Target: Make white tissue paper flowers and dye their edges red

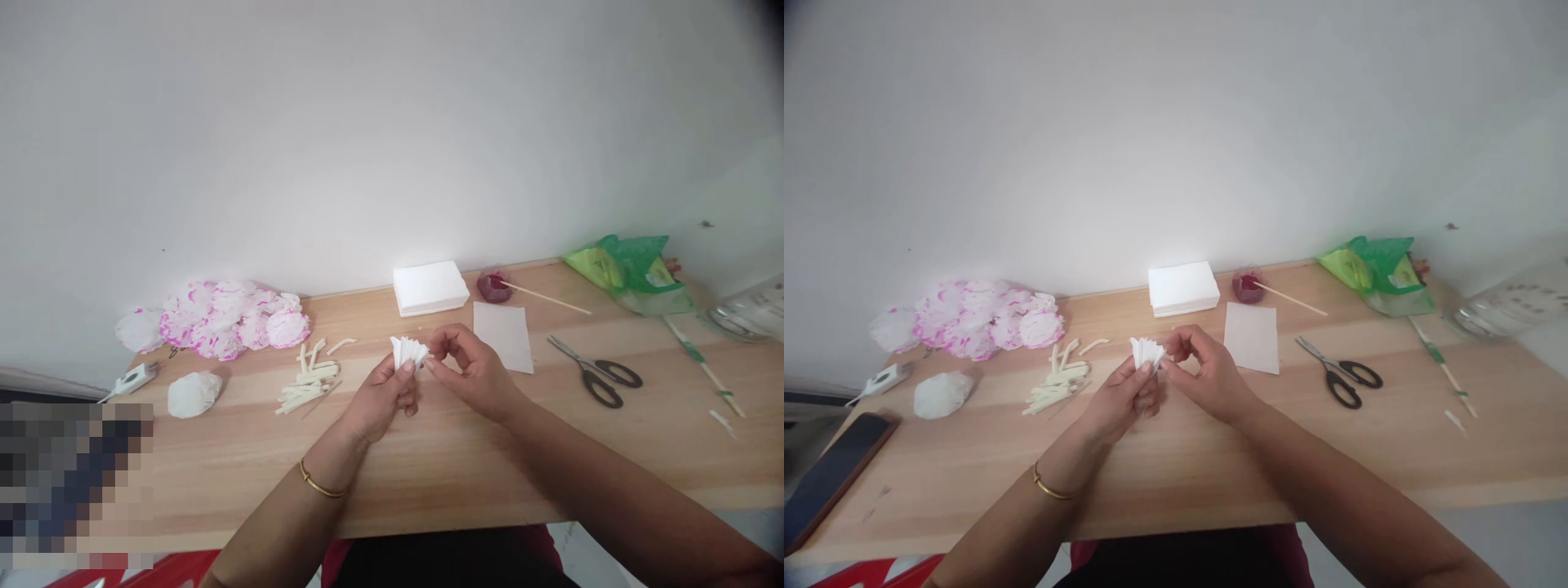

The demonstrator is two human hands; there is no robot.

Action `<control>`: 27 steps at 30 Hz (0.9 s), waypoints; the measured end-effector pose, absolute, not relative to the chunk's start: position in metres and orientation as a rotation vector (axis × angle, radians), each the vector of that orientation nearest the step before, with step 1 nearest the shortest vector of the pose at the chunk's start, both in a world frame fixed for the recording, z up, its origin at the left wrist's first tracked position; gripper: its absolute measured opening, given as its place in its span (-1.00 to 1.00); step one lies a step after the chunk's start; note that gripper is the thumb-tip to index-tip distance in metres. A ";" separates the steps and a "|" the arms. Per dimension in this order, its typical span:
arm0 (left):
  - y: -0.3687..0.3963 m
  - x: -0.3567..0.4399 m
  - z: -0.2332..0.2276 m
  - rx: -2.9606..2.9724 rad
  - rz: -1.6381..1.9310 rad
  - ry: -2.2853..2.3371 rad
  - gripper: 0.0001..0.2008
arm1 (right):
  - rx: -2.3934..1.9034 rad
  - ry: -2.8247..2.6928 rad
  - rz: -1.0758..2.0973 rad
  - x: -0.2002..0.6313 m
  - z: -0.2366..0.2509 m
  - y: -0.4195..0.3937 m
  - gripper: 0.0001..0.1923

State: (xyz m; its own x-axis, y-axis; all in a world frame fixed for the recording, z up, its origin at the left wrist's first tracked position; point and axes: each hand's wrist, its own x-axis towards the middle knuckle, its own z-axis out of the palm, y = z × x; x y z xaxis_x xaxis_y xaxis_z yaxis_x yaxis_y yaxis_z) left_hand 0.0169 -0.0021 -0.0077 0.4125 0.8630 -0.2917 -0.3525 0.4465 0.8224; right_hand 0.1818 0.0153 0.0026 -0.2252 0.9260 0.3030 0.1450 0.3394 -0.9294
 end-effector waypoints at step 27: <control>-0.002 0.018 -0.013 0.862 0.908 0.835 -0.68 | -0.977 -1.595 1.081 0.182 0.000 0.016 -0.87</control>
